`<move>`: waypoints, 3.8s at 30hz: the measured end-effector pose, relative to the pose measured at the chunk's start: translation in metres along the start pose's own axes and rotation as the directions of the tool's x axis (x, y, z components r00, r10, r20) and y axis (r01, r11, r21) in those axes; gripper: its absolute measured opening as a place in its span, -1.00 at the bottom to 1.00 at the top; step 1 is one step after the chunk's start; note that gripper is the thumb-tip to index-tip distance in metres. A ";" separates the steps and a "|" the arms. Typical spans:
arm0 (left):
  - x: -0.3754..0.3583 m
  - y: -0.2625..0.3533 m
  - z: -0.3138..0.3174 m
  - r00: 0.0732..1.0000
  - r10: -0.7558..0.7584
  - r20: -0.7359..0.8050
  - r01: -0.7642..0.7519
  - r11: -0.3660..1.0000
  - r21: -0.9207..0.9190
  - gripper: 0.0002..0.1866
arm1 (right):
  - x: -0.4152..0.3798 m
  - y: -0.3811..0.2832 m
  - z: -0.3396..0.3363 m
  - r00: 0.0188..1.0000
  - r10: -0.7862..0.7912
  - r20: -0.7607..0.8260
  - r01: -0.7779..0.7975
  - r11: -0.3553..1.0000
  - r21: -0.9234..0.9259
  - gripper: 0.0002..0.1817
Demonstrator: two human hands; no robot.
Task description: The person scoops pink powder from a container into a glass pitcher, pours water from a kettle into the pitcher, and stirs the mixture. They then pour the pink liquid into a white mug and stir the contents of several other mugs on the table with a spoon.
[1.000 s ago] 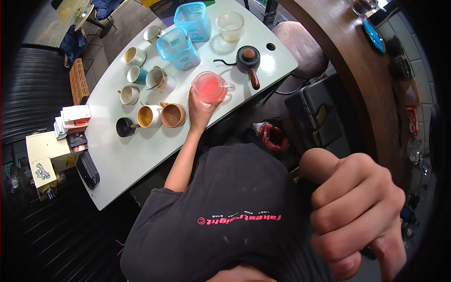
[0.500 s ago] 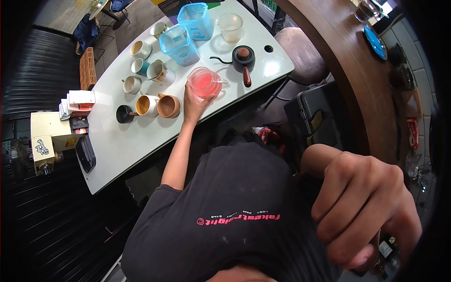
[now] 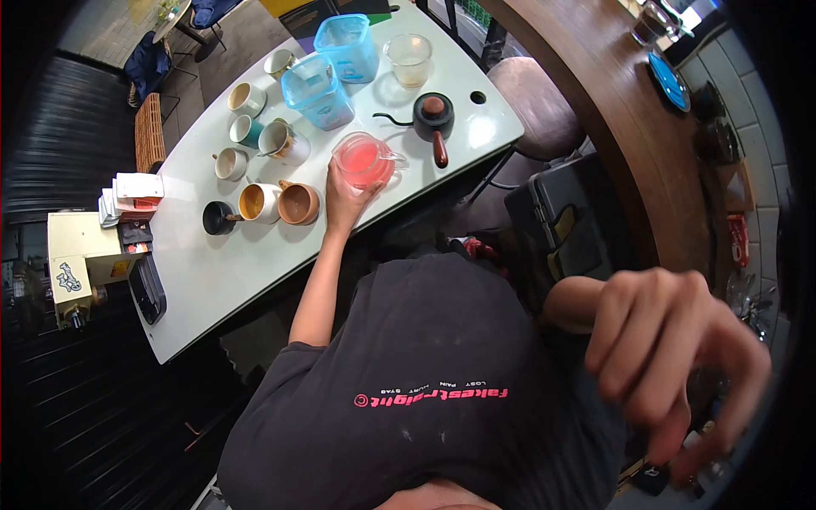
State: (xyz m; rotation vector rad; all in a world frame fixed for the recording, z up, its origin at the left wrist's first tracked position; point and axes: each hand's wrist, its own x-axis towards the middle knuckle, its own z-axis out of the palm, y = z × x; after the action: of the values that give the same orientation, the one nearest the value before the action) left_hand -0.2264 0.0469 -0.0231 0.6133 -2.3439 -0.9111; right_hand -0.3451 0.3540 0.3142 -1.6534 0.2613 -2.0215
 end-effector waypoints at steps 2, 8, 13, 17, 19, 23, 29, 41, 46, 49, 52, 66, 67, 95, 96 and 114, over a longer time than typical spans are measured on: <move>-0.002 -0.006 0.004 0.999 0.032 -0.033 -0.031 0.999 0.027 0.10 | -0.018 0.008 -0.015 0.995 0.057 -0.076 -0.066 0.992 -0.112 -0.78; -0.002 -0.012 0.003 0.999 0.024 -0.025 -0.023 0.999 0.038 0.17 | -0.088 0.095 -0.043 0.424 0.409 -0.808 -0.879 0.399 -0.259 -0.76; 0.000 -0.008 -0.004 0.998 0.064 0.009 -0.065 0.998 0.017 0.12 | -0.127 0.160 -0.068 0.313 0.260 -0.913 -0.936 0.250 -0.250 -0.76; 0.001 -0.006 -0.008 0.997 0.065 0.038 -0.067 0.995 0.069 0.10 | -0.088 0.190 -0.068 0.394 0.251 -0.884 -0.905 0.273 -0.325 -0.83; 0.004 -0.005 -0.009 0.998 0.056 0.018 -0.057 0.996 0.070 0.09 | -0.066 0.198 -0.080 0.370 0.326 -0.870 -0.911 0.310 -0.272 -0.81; -0.003 -0.006 -0.008 0.995 0.096 -0.033 -0.094 0.992 0.079 0.10 | -0.036 0.225 -0.121 0.505 0.438 -0.744 -0.863 0.248 -0.440 -0.73; -0.005 -0.014 -0.001 0.991 0.035 -0.131 -0.027 0.997 0.068 0.13 | -0.006 0.247 -0.160 0.589 0.502 -0.633 -0.797 0.232 -0.558 -0.69; 0.006 0.001 -0.005 0.983 -0.099 -0.153 0.086 0.992 -0.090 0.27 | -0.060 0.204 -0.154 0.472 0.676 -0.567 -0.836 0.137 -0.532 -0.81; 0.003 0.003 -0.008 0.980 -0.188 -0.064 0.177 0.973 -0.149 0.30 | -0.057 0.206 -0.169 0.474 0.695 -0.541 -0.838 0.167 -0.519 -0.83; -0.002 0.012 -0.010 0.976 -0.186 -0.117 0.167 0.974 -0.152 0.33 | -0.049 0.213 -0.168 0.470 0.728 -0.499 -0.806 0.123 -0.579 -0.84; -0.018 0.019 -0.019 0.962 -0.263 -0.073 0.257 0.963 -0.082 0.34 | -0.047 0.222 -0.157 0.508 0.768 -0.389 -0.723 0.135 -0.678 -0.85; -0.088 0.036 -0.063 0.721 -0.447 -0.529 0.569 0.818 0.084 0.06 | -0.061 0.241 -0.131 0.453 0.779 -0.434 -0.680 -0.012 -0.733 -0.76; -0.083 0.031 -0.061 0.720 -0.447 -0.530 0.570 0.818 0.084 0.06 | -0.060 0.241 -0.130 0.465 0.778 -0.423 -0.671 -0.001 -0.741 -0.76; -0.122 0.001 -0.124 0.630 -0.342 -0.697 0.485 0.874 0.011 -0.04 | -0.046 0.245 -0.102 0.477 0.813 -0.335 -0.731 0.155 -0.665 -0.82; -0.124 -0.005 -0.133 0.611 -0.323 -0.723 0.495 0.868 0.031 -0.04 | -0.045 0.250 -0.098 0.480 0.813 -0.330 -0.729 0.161 -0.665 -0.82; -0.136 -0.144 -0.258 0.458 -0.497 -0.737 0.588 0.791 -0.168 -0.08 | -0.030 0.375 -0.038 0.483 0.695 -0.532 -0.840 0.198 -0.505 -0.44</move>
State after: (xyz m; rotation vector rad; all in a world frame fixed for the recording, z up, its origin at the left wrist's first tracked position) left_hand 0.0681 -0.0900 -0.0096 1.5334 -1.4105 -0.5711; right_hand -0.2786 0.0436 0.1091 -1.1815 1.8161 -1.2166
